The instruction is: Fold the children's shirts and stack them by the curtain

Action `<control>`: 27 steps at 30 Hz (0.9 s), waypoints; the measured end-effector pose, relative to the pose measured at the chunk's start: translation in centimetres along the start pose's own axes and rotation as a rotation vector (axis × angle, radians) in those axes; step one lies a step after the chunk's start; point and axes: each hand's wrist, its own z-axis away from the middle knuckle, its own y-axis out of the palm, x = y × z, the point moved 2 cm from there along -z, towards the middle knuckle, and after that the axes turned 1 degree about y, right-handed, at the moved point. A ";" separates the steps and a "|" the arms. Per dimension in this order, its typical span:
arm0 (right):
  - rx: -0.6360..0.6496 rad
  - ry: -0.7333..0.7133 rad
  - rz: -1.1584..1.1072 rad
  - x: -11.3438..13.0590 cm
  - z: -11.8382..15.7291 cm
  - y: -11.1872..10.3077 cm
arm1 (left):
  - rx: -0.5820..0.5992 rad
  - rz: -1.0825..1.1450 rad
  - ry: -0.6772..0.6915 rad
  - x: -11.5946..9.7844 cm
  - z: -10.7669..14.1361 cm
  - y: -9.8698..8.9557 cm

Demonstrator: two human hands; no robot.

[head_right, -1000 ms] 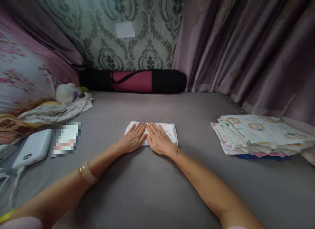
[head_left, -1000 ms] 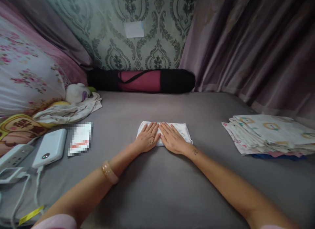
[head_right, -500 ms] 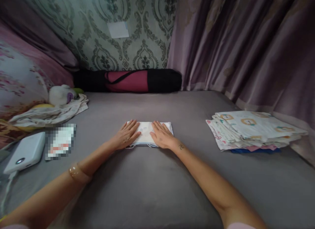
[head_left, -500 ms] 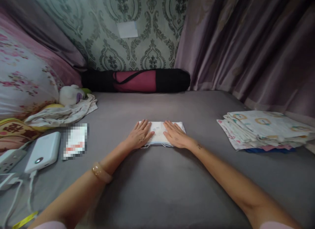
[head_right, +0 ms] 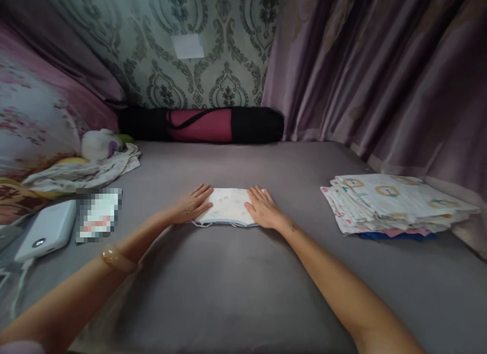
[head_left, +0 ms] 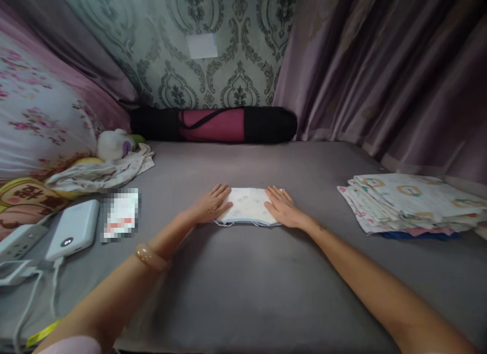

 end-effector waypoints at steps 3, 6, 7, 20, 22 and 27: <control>-0.011 -0.010 -0.004 0.9 -0.3 -1.5 | -0.048 -0.041 -0.011 -2.1 -0.2 -1.8; -0.135 -0.113 0.053 3.3 -0.8 -1.8 | -0.183 -0.071 0.000 -5.3 -0.9 -2.2; -0.149 -0.150 0.066 4.1 -0.9 -1.5 | -0.201 -0.073 0.000 -6.2 -1.1 -1.9; -0.147 -0.164 0.070 5.3 -1.3 0.0 | -0.126 -0.098 -0.048 -6.7 -1.7 -0.1; -0.146 -0.139 0.062 5.2 -1.2 0.2 | -0.122 -0.102 -0.080 -6.6 -1.5 0.0; -0.101 -0.115 0.044 4.3 -1.0 0.6 | -0.049 -0.108 -0.093 -5.9 -1.1 0.1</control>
